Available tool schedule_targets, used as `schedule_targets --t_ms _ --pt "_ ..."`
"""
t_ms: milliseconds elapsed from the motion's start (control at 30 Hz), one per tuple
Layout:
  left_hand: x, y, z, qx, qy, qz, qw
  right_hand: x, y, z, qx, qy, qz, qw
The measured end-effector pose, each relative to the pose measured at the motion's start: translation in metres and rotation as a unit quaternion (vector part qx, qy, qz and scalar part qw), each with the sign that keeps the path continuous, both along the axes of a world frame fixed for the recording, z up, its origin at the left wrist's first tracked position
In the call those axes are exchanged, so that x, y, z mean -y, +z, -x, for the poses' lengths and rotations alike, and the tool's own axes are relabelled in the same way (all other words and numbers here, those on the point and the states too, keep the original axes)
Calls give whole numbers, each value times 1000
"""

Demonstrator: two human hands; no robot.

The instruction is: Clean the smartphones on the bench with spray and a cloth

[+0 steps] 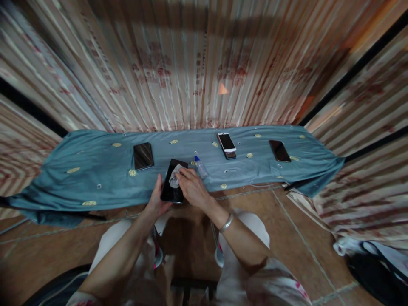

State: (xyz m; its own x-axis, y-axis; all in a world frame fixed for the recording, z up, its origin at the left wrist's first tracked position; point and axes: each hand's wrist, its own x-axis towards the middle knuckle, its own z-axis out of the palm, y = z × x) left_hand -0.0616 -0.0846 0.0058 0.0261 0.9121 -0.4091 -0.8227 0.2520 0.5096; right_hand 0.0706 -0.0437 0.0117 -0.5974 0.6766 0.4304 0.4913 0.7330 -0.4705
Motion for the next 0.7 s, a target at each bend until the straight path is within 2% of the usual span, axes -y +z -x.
schedule_targets --t_ms 200,300,467,600,700 --pt "3 -4 13 -48 4 31 998 31 -12 16 -3 78 -90 993" --pt "5 -5 12 -50 -4 40 998 35 -14 18 -3 89 -104 991" --pt "6 -3 -9 -36 25 7 999 7 -13 11 -5 40 -80 996" --pt "12 1 -21 -50 -32 13 998 -18 -10 5 -8 -9 -57 998" --pt "15 4 -21 -58 -55 18 997 -24 -9 3 -9 -34 -50 998"
